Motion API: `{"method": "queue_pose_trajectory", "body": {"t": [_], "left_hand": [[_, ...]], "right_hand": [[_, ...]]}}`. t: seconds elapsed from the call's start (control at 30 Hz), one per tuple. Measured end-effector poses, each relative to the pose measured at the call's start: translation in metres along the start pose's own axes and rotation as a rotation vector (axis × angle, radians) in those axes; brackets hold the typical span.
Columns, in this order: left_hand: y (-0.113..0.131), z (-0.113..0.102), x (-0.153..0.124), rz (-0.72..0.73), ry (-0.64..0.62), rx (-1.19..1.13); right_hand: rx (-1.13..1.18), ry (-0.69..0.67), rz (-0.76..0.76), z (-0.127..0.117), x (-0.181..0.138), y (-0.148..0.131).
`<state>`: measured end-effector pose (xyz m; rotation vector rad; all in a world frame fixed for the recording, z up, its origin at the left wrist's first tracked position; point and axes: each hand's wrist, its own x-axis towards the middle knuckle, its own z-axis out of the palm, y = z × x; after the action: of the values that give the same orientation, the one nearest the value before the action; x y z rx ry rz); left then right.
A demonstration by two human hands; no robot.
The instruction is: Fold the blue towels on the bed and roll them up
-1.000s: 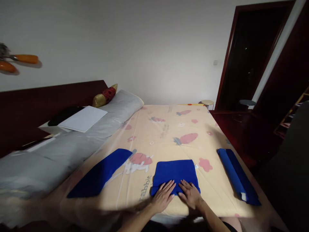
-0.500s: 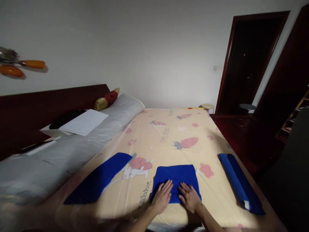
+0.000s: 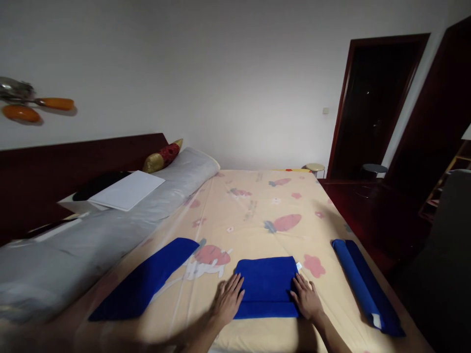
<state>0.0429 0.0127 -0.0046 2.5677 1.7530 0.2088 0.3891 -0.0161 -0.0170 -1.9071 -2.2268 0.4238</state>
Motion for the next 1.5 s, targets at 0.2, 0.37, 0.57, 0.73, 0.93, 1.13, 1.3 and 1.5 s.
{"method": "queue_pose_trajectory", "body": {"t": [0.2, 0.37, 0.57, 0.73, 0.93, 1.13, 1.3, 1.5], "left_hand": [[-0.007, -0.007, -0.026, 0.387, -0.07, 0.024], [-0.008, -0.001, -0.042, 0.38, -0.236, 0.039], [0.01, 0.008, -0.03, 0.139, -0.315, -0.02], [0.021, 0.004, -0.007, 0.027, -0.294, 0.016], [0.04, -0.002, 0.007, 0.026, -0.296, 0.023], [0.081, 0.013, -0.002, 0.177, -0.159, -0.079], [0.044, 0.009, -0.009, 0.098, -0.134, -0.095], [0.004, -0.004, -0.011, -0.068, -0.063, 0.026]], "right_hand": [[0.017, -0.005, -0.295, -0.007, -0.027, -0.016], [-0.027, -0.061, -0.33, 0.008, -0.048, -0.023], [-0.062, -0.043, -0.202, 0.008, -0.038, -0.036], [-0.082, -0.05, -0.099, 0.001, -0.014, -0.042], [-0.081, -0.096, -0.051, 0.002, -0.005, -0.048], [0.034, -0.08, -0.208, 0.015, -0.005, -0.085], [0.043, -0.067, -0.109, 0.014, -0.001, -0.057], [0.021, -0.024, 0.01, 0.003, 0.0, -0.016]]}}
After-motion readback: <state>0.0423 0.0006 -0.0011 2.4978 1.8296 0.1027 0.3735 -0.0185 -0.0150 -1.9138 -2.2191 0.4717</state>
